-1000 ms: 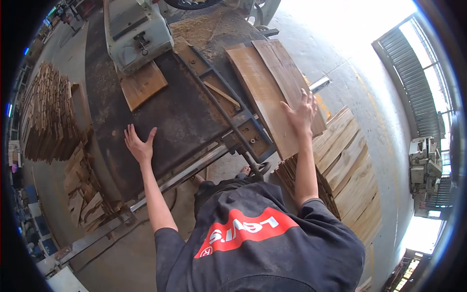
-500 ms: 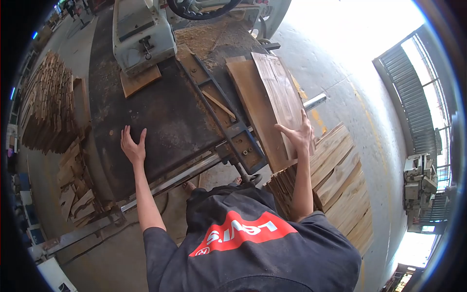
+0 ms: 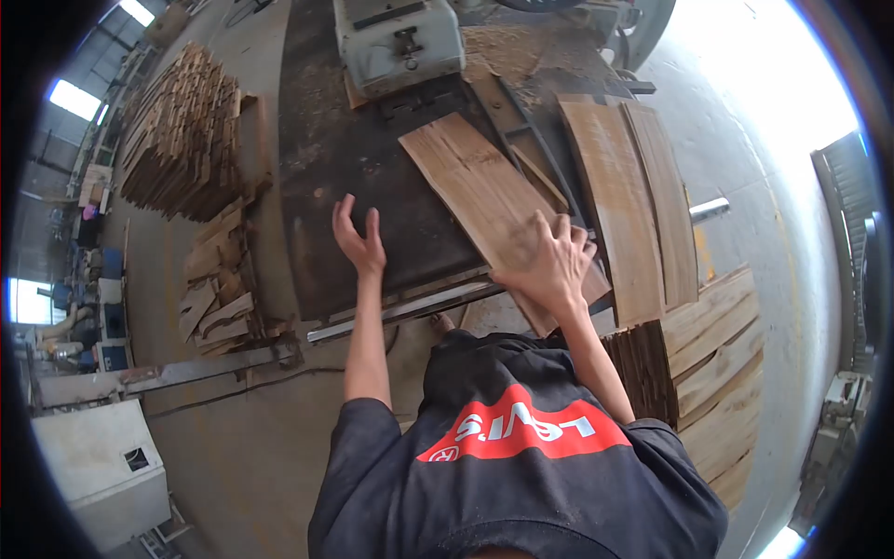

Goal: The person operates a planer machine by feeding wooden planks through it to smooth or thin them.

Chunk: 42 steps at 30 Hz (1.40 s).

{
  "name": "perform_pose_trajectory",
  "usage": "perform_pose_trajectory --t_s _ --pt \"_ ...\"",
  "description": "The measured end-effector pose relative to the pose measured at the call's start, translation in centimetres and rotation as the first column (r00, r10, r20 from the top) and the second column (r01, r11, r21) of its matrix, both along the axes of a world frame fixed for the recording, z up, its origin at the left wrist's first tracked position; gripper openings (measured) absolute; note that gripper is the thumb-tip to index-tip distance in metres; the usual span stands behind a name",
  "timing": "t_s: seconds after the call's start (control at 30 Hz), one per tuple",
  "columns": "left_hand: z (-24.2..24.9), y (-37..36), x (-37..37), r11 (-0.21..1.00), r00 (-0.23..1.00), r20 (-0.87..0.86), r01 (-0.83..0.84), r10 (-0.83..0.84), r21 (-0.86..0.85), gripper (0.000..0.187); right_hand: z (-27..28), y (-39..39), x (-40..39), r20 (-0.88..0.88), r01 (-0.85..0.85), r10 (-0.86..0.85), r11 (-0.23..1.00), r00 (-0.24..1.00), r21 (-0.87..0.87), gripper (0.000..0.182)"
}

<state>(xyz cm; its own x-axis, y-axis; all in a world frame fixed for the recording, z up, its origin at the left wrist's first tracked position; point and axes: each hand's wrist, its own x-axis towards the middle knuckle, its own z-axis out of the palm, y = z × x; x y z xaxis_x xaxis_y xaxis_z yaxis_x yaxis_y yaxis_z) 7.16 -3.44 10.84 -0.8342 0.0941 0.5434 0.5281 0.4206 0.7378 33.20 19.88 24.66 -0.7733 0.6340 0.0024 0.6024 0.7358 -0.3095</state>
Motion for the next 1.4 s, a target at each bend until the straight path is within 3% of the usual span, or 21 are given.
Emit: perform_pose_trajectory --t_s 0.1,0.2,0.23,0.33,0.37,0.47,0.6,0.83,1.17,1.4 --pt "0.5 -0.8 6.2 0.988 0.987 -0.023 0.157 -0.157 -0.001 0.094 -0.6 -2.9 -2.6 -0.021 -0.037 0.037 0.999 0.999 0.031 0.114" --pt "2.0 -1.6 12.9 0.951 0.963 0.036 0.27 -0.268 -0.151 0.122 -5.5 -5.2 -4.1 -0.122 -0.123 0.113 0.989 0.986 -0.083 0.096" --pt "2.6 -1.8 14.8 0.937 0.961 0.068 0.276 -0.268 -0.214 0.13 -7.3 -5.5 -4.4 -0.103 -0.179 0.155 0.94 0.982 -0.291 0.082" --pt "5.2 -2.0 19.0 0.815 0.953 0.226 0.293 -0.204 -0.5 0.147 -9.8 -7.3 -3.3 -0.202 -0.342 0.33 0.939 0.922 -0.028 0.079" --pt "5.6 -2.2 19.4 0.742 0.947 0.278 0.301 -0.16 -0.599 0.152 -10.0 -7.3 -3.0 -0.214 -0.354 0.327 0.929 0.921 -0.105 0.08" --pt "4.4 -3.0 19.3 0.693 0.95 0.299 0.276 -0.091 -0.666 0.155 -10.6 -6.4 -2.3 -0.217 -0.391 0.37 0.918 0.903 -0.063 0.082" --pt "2.5 -3.3 17.7 0.751 0.933 0.247 0.358 -0.263 -0.554 0.151 -11.4 -4.4 -2.0 -0.265 -0.48 0.454 0.876 0.851 -0.04 0.085" --pt "3.0 -3.1 14.7 0.751 0.915 0.26 0.401 -0.308 -0.524 0.15 -11.9 -4.7 -4.3 -0.406 -0.444 0.387 0.895 0.828 -0.051 0.077" --pt "2.9 -2.0 10.5 0.713 0.913 0.217 0.406 -0.346 -0.572 0.159 -12.6 -3.4 -8.4 -0.433 -0.416 0.374 0.909 0.82 -0.001 0.077" --pt "2.3 -0.5 4.9 0.692 0.909 0.155 0.397 -0.386 -0.603 0.156 -12.3 -1.5 -13.8 -0.448 -0.427 0.396 0.903 0.802 0.034 0.077"
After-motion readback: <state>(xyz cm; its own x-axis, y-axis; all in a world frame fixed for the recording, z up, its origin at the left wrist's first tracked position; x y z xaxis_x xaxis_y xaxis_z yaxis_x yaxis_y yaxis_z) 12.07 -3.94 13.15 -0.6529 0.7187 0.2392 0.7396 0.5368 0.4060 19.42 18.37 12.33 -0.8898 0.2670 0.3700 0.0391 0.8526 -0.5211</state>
